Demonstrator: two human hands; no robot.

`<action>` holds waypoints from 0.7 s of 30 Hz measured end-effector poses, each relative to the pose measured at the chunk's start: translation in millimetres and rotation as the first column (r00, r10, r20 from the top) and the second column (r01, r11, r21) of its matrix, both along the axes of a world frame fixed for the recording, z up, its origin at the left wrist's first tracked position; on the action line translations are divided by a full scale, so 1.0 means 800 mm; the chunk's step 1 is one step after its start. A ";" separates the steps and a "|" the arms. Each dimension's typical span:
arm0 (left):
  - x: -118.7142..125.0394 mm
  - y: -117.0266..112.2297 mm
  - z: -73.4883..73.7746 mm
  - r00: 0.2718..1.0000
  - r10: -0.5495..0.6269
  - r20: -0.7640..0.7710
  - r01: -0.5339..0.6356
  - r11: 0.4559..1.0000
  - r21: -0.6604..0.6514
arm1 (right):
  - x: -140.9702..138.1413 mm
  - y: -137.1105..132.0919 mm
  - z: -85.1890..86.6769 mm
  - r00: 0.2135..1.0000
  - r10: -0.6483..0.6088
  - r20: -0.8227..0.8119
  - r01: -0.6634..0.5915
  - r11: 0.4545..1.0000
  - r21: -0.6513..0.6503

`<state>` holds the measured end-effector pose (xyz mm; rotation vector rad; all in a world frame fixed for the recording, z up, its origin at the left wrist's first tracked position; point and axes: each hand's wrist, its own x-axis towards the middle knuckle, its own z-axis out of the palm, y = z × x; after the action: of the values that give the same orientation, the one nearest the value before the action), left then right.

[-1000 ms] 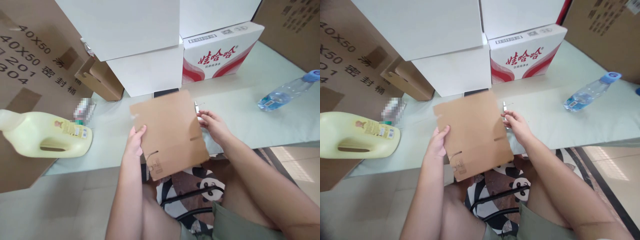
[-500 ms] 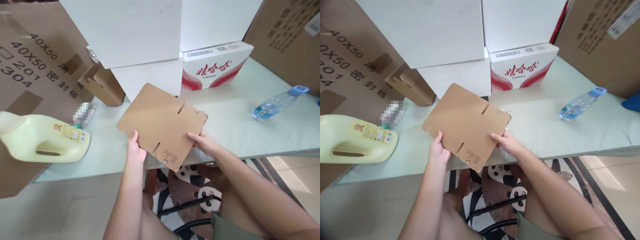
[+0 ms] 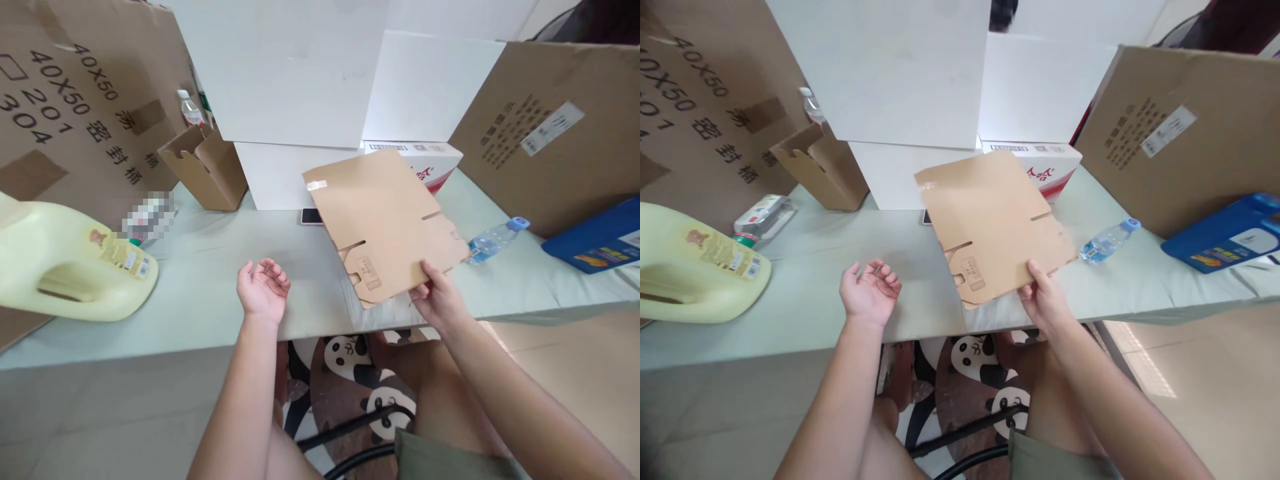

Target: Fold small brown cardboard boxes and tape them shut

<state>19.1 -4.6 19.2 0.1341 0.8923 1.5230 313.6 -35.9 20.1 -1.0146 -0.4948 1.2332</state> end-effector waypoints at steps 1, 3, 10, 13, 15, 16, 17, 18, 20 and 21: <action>0.001 0.001 0.000 1.000 -0.004 0.002 0.004 1.000 0.000 | 0.011 -0.005 0.006 0.999 -0.027 0.035 0.026 1.000 0.016; 0.001 0.002 0.001 1.000 -0.010 0.003 0.010 1.000 0.003 | 0.035 -0.017 0.019 0.990 -0.087 0.111 0.080 0.995 0.061; 0.007 0.007 0.000 1.000 -0.022 -0.004 0.022 1.000 0.010 | 0.116 -0.033 0.109 0.818 -0.533 0.218 0.510 0.846 0.155; 0.016 0.010 -0.002 0.999 -0.048 -0.008 0.048 0.999 -0.003 | 0.144 -0.021 0.147 0.709 -0.657 0.257 0.648 0.750 0.129; 0.024 0.014 -0.003 0.998 -0.055 -0.019 0.055 0.998 -0.015 | 0.158 -0.015 0.159 0.691 -0.671 0.271 0.664 0.737 0.131; 0.028 0.015 -0.004 0.998 -0.061 -0.024 0.060 0.998 -0.018 | 0.162 -0.014 0.161 0.697 -0.666 0.267 0.655 0.742 0.140; 0.032 0.018 -0.004 0.997 -0.067 -0.029 0.067 0.998 -0.021 | 0.165 -0.014 0.160 0.711 -0.653 0.259 0.638 0.755 0.151; 0.036 0.020 -0.005 0.997 -0.075 -0.033 0.075 0.997 -0.023 | 0.166 -0.014 0.159 0.728 -0.637 0.253 0.618 0.770 0.160; 0.044 0.024 -0.007 0.995 -0.092 -0.036 0.091 0.995 -0.032 | 0.168 -0.013 0.156 0.746 -0.618 0.248 0.592 0.786 0.180; 0.048 0.026 -0.008 0.994 -0.099 -0.036 0.097 0.994 -0.040 | 0.171 -0.010 0.157 0.734 -0.628 0.259 0.600 0.778 0.186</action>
<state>57.5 16.2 12.9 0.1776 0.9312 1.4158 450.4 -43.9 145.4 -1.1753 -0.3961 0.4481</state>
